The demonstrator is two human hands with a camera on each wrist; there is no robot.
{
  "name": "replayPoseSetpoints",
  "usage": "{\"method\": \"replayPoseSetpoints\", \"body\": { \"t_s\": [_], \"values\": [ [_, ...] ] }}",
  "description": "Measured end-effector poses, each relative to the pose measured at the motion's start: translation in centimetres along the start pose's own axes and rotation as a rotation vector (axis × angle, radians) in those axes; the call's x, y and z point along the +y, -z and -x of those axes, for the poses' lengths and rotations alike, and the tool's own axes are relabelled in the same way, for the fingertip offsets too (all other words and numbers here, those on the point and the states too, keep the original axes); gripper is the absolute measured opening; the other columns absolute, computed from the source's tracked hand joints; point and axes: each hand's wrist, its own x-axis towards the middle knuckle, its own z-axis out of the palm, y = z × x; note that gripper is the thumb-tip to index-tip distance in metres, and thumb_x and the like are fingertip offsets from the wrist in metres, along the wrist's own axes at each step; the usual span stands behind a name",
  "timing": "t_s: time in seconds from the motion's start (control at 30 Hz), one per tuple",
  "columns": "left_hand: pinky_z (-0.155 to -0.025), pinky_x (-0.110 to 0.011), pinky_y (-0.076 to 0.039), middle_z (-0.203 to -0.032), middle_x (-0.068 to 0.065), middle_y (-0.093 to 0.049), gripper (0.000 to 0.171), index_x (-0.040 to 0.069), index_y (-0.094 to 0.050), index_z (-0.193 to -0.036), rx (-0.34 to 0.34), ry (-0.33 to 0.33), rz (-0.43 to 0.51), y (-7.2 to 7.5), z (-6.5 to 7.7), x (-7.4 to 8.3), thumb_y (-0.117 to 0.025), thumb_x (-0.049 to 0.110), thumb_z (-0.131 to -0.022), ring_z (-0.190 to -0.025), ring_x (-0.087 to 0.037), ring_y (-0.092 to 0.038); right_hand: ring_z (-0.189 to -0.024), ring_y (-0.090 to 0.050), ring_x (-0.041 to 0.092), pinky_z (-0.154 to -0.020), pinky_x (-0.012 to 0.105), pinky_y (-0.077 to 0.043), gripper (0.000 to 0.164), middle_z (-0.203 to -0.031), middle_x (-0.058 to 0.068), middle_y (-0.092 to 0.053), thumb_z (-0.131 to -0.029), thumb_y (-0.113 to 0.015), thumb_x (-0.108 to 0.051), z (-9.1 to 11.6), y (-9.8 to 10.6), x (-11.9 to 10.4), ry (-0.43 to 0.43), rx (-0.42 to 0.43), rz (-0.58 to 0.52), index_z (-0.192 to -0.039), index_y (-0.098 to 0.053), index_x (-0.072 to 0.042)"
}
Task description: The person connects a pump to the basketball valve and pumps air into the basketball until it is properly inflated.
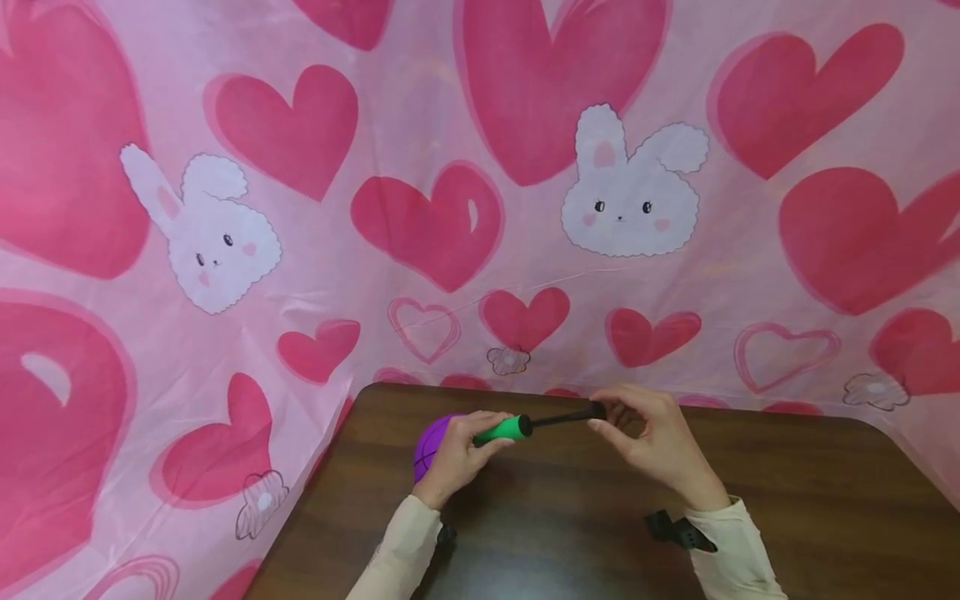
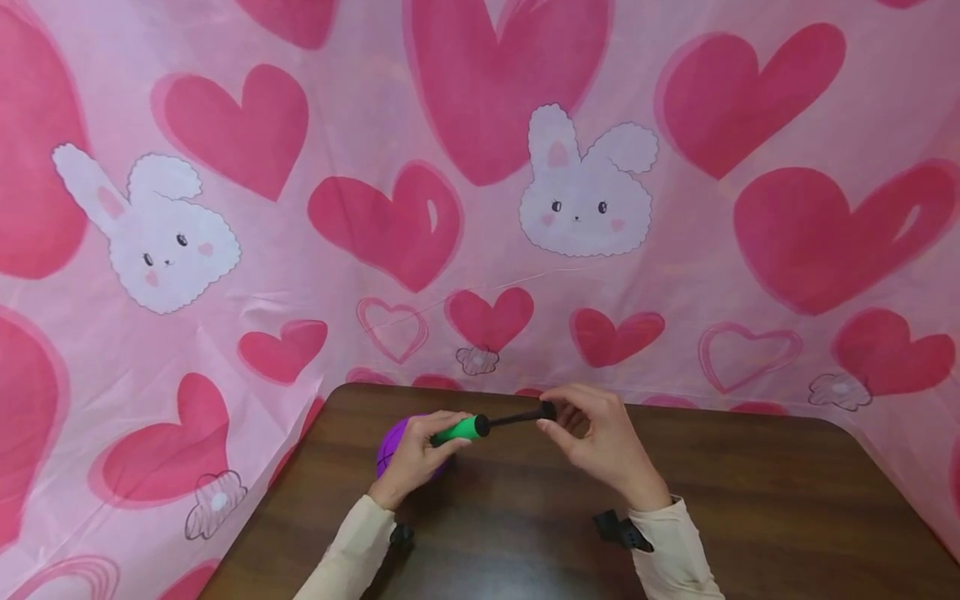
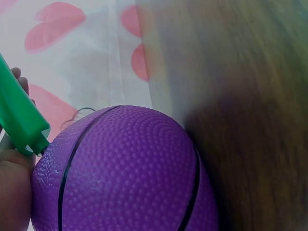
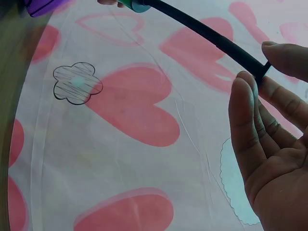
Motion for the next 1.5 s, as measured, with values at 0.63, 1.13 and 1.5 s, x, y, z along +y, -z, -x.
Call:
{"method": "replayPoseSetpoints", "body": {
  "t_s": [0.63,1.13,1.5],
  "values": [
    [-0.092,-0.030,-0.062,-0.119,-0.008,-0.079,0.035,0.008,-0.076,-0.126,0.000,0.012,0.024,-0.4,0.1,0.1,-0.078,0.017,-0.093,-0.103,-0.020,-0.076,-0.067,-0.062,0.004,-0.062,0.015,-0.056,0.038,-0.082,0.003,-0.072,-0.073,-0.089,0.007,-0.1,-2.3,0.4,0.001,0.046,-0.097,-0.106,-0.078,-0.009],
    [-0.092,-0.034,-0.063,-0.117,-0.007,-0.079,0.032,0.009,-0.077,-0.124,-0.030,-0.024,-0.009,-0.2,-0.2,0.5,-0.078,0.017,-0.093,-0.103,-0.021,-0.076,-0.066,-0.060,0.003,-0.060,0.026,-0.060,0.033,-0.081,0.002,-0.072,-0.079,-0.089,-0.003,1.0,-8.2,1.2,-0.132,-0.021,-0.153,-0.111,-0.080,-0.004],
    [-0.094,-0.032,-0.062,-0.117,-0.005,-0.079,0.035,0.012,-0.076,-0.126,-0.050,-0.001,0.021,0.0,-0.3,0.6,-0.079,0.018,-0.092,-0.106,-0.018,-0.075,-0.068,-0.061,0.002,-0.063,0.023,-0.060,0.031,-0.085,-0.001,-0.073,-0.081,-0.088,-0.007,0.9,-7.5,0.8,-0.133,-0.048,-0.096,-0.110,-0.078,-0.012]
  ]
}}
